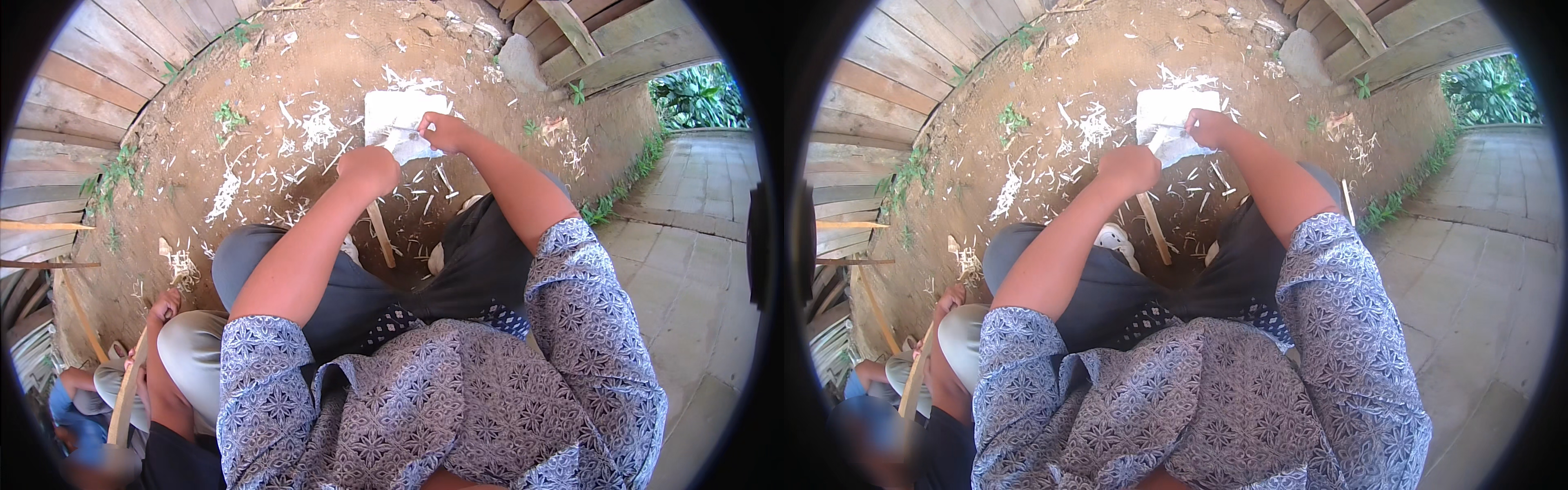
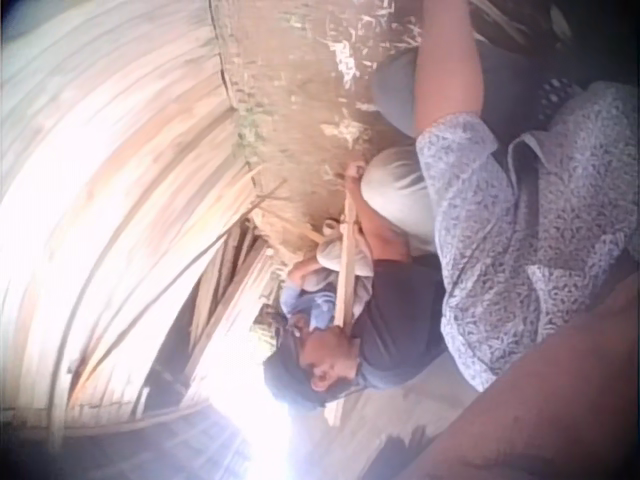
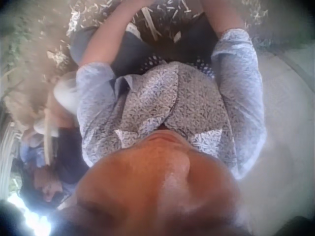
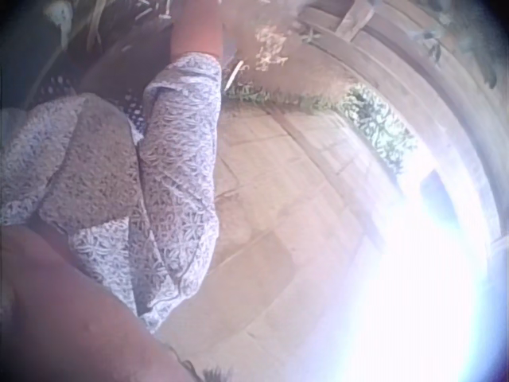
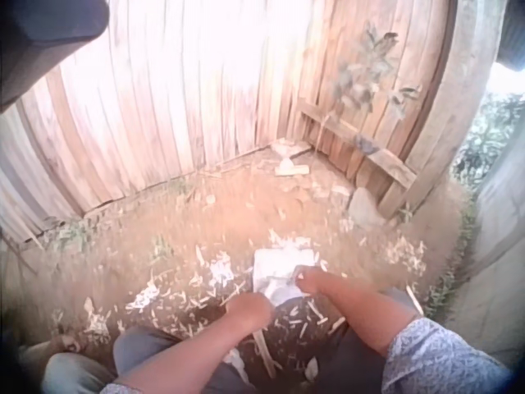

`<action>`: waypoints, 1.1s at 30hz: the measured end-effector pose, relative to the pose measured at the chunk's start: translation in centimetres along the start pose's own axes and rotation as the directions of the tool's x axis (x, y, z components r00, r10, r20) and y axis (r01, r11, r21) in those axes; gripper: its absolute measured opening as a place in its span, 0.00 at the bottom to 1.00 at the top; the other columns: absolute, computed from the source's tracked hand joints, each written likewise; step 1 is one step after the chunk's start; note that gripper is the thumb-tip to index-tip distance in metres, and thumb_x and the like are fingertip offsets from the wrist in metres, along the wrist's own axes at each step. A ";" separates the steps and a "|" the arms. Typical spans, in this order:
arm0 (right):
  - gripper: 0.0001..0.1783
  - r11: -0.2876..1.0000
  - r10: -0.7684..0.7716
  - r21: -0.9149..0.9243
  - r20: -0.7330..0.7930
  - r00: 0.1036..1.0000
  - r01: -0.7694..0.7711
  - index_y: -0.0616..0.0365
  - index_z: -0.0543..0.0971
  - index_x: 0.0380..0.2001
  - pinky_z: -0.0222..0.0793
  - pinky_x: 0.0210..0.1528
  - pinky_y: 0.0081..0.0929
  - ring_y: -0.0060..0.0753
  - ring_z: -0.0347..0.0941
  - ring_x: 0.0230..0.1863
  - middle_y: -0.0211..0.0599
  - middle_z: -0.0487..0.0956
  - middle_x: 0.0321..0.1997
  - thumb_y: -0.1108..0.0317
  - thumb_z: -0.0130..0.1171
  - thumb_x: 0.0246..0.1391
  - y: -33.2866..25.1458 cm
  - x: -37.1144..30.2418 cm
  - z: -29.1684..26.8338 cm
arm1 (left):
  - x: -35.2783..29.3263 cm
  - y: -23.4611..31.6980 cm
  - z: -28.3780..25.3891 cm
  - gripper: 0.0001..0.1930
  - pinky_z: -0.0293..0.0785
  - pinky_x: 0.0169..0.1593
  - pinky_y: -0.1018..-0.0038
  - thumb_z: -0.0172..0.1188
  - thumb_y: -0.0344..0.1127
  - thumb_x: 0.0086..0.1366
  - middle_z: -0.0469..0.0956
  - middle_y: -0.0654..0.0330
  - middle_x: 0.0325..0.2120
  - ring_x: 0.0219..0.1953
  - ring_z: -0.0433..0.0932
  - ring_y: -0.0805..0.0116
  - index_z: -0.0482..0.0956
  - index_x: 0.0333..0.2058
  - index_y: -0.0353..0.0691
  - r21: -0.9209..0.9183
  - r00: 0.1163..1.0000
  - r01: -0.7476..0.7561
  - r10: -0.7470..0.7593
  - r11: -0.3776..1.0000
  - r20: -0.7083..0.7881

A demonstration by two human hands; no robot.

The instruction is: The person sits on the ground and uses a knife to shave thin strips from a piece of bamboo. They hold the bamboo with their left hand and scrape the surface with the knife in their right hand, producing a pile of shavings.

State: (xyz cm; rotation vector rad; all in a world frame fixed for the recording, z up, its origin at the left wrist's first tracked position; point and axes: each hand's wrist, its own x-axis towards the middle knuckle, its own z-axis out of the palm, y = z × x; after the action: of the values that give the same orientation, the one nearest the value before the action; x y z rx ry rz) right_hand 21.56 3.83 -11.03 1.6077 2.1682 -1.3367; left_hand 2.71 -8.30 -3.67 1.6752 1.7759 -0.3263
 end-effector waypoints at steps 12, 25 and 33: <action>0.06 0.956 -0.009 -0.291 -0.171 0.985 -0.041 0.38 0.81 0.38 0.74 0.54 0.44 0.46 0.81 0.50 0.40 0.84 0.46 0.57 0.58 0.59 -0.3 1.7 1.5 | 1.7 -0.5 0.7 0.16 0.81 0.48 0.58 0.56 0.35 0.63 0.85 0.50 0.44 0.47 0.85 0.52 0.84 0.47 0.38 -0.022 0.997 -0.009 0.011 1.000 0.077; 0.19 0.881 0.082 -0.455 -0.125 0.989 -0.130 0.43 0.81 0.44 0.73 0.54 0.42 0.38 0.79 0.52 0.31 0.84 0.48 0.43 0.56 0.63 -3.7 0.7 0.3 | 2.1 -0.5 0.3 0.15 0.81 0.49 0.59 0.59 0.35 0.61 0.85 0.55 0.45 0.48 0.85 0.55 0.85 0.45 0.39 0.041 0.994 -0.020 0.016 0.999 0.107; 0.20 0.867 0.124 -0.472 -0.106 0.987 -0.160 0.41 0.81 0.45 0.73 0.53 0.42 0.33 0.79 0.50 0.26 0.84 0.45 0.40 0.57 0.62 -3.2 2.5 0.4 | 2.2 -0.2 0.5 0.16 0.81 0.51 0.59 0.60 0.37 0.62 0.84 0.54 0.47 0.50 0.84 0.56 0.85 0.47 0.40 0.022 0.996 -0.002 0.000 1.000 0.092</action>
State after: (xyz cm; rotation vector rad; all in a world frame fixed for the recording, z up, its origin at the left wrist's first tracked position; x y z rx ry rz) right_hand 17.67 5.22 -10.85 1.5841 2.1412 -0.6311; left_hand 2.74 -6.88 -5.41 1.6502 1.7095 -0.4175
